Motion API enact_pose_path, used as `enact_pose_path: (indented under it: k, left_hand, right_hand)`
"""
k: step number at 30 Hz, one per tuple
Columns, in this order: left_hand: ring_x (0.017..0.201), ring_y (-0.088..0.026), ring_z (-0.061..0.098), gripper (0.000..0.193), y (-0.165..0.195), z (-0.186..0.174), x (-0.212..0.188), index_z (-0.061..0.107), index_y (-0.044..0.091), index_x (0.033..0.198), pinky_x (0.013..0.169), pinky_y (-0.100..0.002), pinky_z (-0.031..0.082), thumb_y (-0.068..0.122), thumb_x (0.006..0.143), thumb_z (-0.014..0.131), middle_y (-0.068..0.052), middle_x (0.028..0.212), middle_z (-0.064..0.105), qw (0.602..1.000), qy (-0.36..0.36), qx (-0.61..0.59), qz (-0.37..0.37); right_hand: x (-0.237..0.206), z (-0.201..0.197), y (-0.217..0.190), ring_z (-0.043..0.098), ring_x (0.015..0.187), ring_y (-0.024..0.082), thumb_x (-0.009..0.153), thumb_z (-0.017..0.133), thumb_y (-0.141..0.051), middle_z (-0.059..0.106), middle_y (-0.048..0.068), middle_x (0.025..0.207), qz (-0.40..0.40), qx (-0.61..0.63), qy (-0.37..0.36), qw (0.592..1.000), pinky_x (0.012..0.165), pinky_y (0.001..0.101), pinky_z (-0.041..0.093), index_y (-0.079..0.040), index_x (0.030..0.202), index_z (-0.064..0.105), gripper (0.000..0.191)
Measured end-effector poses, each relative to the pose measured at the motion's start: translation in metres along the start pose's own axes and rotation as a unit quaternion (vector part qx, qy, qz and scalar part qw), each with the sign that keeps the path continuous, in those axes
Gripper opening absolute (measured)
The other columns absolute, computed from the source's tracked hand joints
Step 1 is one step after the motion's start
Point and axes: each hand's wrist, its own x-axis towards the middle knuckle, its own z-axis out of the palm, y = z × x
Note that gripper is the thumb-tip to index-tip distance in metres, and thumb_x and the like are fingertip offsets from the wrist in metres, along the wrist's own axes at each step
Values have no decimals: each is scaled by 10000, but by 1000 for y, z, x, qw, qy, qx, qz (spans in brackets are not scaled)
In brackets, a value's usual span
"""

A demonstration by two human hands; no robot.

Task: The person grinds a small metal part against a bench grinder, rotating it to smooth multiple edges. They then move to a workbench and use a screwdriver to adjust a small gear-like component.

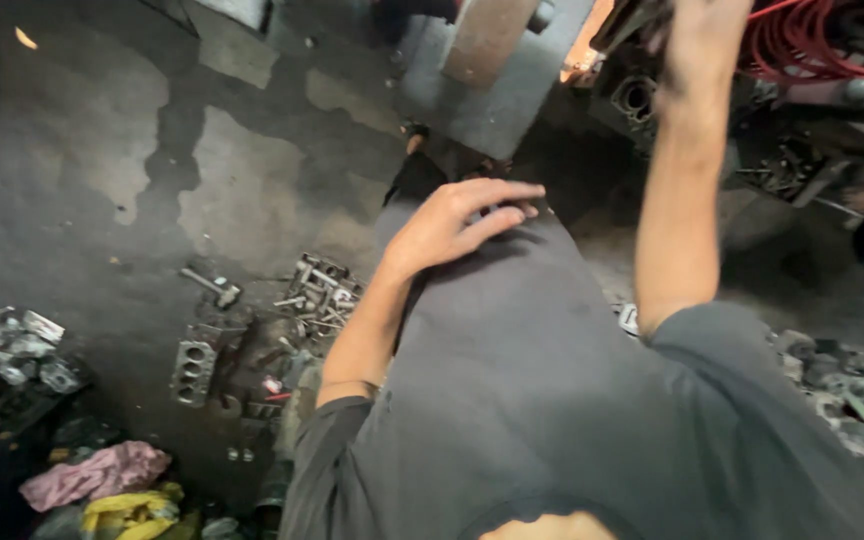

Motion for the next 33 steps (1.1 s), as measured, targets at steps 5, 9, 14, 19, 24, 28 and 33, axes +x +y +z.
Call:
enact_pose_path:
  k: [5,9,14,19,24,28,33]
  left_hand:
    - [1063,-168,666,392,-10,39,25,562,45,1462,875,-322,548,88,1074,587,-76,1246,706,960,133,-237,-67]
    - [1223,-238,638,396,-9,54,45,589,59,1437,1100,-346,494,60,1053,684,-88,1348,661,975,189,-66,95]
    - [1157,-245,683,199,4,67,53,742,58,1170,1010,-334,548,70,976,784,-41,1161,752,967,215,-7,136]
    - [1104,-238,674,207,18,70,42,769,65,1068,994,-348,556,72,883,862,-21,1078,766,954,247,41,166]
    - [1090,-231,701,241,26,71,28,761,69,1087,983,-346,577,53,875,874,-23,1099,765,942,271,80,182]
    - [1073,-232,710,238,30,74,19,753,56,1082,957,-343,589,28,875,866,-37,1092,760,937,280,97,182]
    - [983,-231,735,225,29,77,9,742,28,1077,865,-318,603,-16,883,846,-80,1045,751,937,289,89,176]
  right_hand:
    - [-85,-9,33,565,642,118,1121,617,-263,608,26,787,127,179,-93,971,554,256,414,-68,1070,601,202]
    - [-129,-15,41,550,701,104,1114,635,-326,608,22,850,175,230,-138,947,638,251,443,-40,1104,619,287]
    - [-152,-15,20,592,860,100,1061,663,-281,614,6,968,195,325,-183,907,827,308,554,-48,1154,629,253]
    - [-150,-23,11,523,926,96,1152,640,-248,593,33,1031,8,0,-230,973,831,220,438,-1,1144,619,248]
    - [-156,-34,-10,572,987,154,1112,715,-221,591,89,1108,-183,-99,-161,965,886,239,471,-3,1173,635,240]
    - [-166,-28,-32,604,979,181,1004,785,-214,607,114,1145,-251,-91,-183,946,850,263,494,0,1187,702,294]
    - [-171,-15,-36,630,963,176,1022,816,-166,629,106,1113,-225,-90,-202,949,834,260,517,-13,1183,743,233]
